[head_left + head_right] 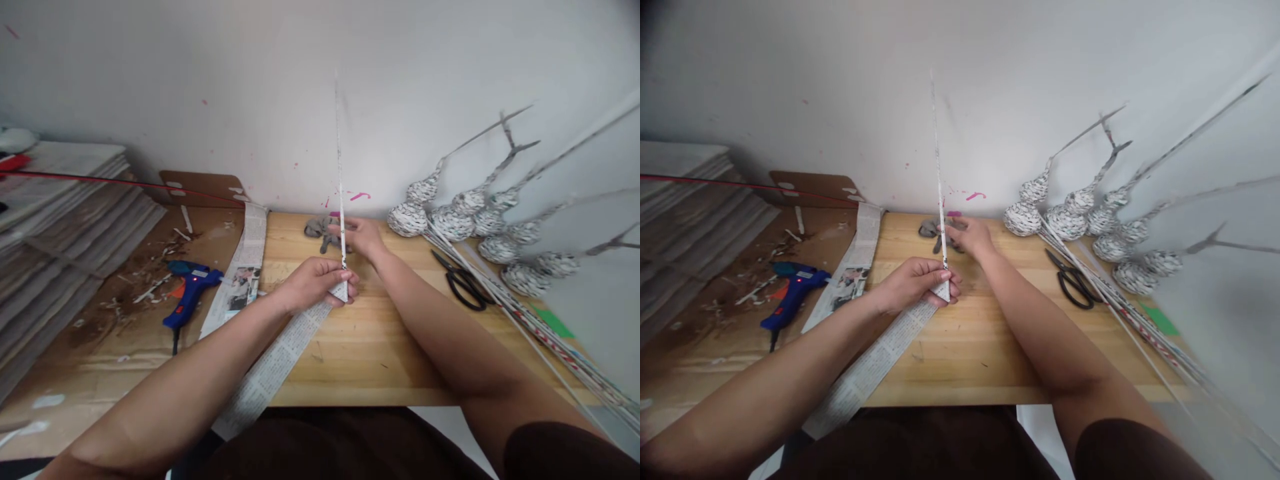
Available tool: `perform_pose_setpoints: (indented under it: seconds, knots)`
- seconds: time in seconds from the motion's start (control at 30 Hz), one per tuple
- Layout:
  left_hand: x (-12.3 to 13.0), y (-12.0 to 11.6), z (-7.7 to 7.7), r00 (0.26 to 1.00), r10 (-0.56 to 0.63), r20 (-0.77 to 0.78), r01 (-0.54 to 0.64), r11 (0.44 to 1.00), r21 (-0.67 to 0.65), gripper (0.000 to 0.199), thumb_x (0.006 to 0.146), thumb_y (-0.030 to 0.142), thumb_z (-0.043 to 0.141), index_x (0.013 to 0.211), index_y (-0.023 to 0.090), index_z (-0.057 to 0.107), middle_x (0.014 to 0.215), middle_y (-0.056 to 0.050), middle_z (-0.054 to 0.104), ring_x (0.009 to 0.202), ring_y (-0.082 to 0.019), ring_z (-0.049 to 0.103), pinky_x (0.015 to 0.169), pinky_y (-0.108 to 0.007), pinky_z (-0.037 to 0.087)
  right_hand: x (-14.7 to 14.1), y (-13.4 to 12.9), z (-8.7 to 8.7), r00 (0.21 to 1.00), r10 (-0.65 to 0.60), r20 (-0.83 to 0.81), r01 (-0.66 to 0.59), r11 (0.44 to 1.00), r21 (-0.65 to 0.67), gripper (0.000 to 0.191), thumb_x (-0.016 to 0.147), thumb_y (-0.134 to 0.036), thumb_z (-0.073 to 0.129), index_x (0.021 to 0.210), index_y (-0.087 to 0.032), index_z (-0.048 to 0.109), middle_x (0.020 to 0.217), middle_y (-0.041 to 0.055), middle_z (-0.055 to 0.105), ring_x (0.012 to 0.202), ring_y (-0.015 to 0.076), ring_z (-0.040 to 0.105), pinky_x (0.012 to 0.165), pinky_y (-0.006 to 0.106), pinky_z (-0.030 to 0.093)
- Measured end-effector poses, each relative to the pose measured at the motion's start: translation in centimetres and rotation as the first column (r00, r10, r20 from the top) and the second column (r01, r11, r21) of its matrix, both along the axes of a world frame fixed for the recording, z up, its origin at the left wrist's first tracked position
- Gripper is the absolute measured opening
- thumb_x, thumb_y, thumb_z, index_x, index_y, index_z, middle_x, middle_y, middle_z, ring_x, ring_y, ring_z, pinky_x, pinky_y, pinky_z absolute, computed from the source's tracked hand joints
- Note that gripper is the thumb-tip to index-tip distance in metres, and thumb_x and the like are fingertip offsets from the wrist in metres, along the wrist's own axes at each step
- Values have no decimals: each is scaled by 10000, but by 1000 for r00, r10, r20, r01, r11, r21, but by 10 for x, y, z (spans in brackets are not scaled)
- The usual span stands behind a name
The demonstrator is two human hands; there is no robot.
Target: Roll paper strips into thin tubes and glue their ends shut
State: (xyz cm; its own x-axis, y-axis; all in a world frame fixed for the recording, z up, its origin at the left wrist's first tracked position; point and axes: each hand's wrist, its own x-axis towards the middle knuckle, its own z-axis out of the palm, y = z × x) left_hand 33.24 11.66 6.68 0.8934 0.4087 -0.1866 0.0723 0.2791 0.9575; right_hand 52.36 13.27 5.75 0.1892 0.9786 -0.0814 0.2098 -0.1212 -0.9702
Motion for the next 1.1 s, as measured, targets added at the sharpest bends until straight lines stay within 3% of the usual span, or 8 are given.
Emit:
perform_pose_setpoints:
  seconds: [0.1, 0.27, 0.33, 0.43, 0.63, 0.8, 0.97, 1.1]
  knots:
    - [0, 1, 1, 1000, -11, -2, 11, 1000, 13, 357, 806, 468, 637, 941, 138, 665, 855, -81, 698, 781, -176, 671, 669, -297, 542, -9, -28, 10, 979, -195, -51, 200, 972, 120, 350, 717, -490, 710, 773, -149, 656, 626, 1, 591, 522, 89, 527, 510, 219, 419]
    - [0, -1, -2, 999, -33, -4, 33, 999, 34, 353, 822, 463, 621, 948, 136, 667, 856, -82, 693, 797, -176, 664, 677, -302, 546, -17, -77, 24, 942, 151, -298, -147, 988, 38, 380, 821, -450, 631, 1069, -166, 675, 820, 31, 626, 665, 102, 582, 515, 196, 412]
    - [0, -3, -2, 999, -44, -10, 44, 998, 42, 351, 820, 456, 627, 942, 130, 668, 839, -80, 688, 783, -175, 661, 671, -306, 548, -20, -87, 26, 914, 230, -333, -230, 972, 39, 413, 852, -474, 588, 1117, -167, 665, 756, 20, 609, 604, 102, 567, 527, 220, 427]
    - [1, -6, -3, 997, -76, -26, 78, 995, 56, 348, 823, 447, 626, 948, 126, 671, 853, -84, 686, 795, -177, 658, 675, -307, 548, -24, -92, 23, 921, 230, -313, -231, 972, 35, 405, 834, -480, 609, 1055, -151, 694, 597, -13, 554, 499, 93, 504, 489, 229, 394]
    - [2, -9, -6, 990, -124, -72, 130, 988, 82, 330, 833, 428, 614, 922, 118, 682, 859, -93, 694, 786, -164, 647, 680, -290, 537, -24, -90, 22, 949, -47, -313, 70, 996, 62, 293, 654, -392, 793, 654, -142, 642, 512, -64, 431, 438, 36, 323, 412, 206, 205]
    - [3, -10, -6, 987, -132, -88, 140, 987, 85, 296, 847, 399, 597, 888, 117, 678, 857, -84, 688, 770, -151, 638, 677, -286, 528, -20, -93, 26, 956, 114, -270, -106, 993, 42, 312, 736, -443, 716, 749, -136, 665, 571, -34, 502, 480, 53, 399, 429, 210, 242]
    - [2, -12, -5, 982, -183, -56, 187, 978, 91, 285, 873, 369, 564, 919, 113, 680, 854, -79, 677, 736, -127, 611, 651, -257, 505, -23, -93, 26, 965, -41, -258, 62, 996, 71, 370, 632, -425, 799, 607, -150, 552, 477, -82, 387, 421, 35, 303, 406, 213, 178]
    - [1, -13, -4, 983, -174, -64, 179, 980, 84, 288, 869, 378, 567, 939, 121, 676, 882, -82, 677, 781, -145, 621, 671, -275, 513, -21, -94, 28, 974, 90, -206, -84, 996, 38, 354, 714, -476, 722, 739, -134, 633, 575, -38, 500, 465, 47, 376, 423, 212, 233]
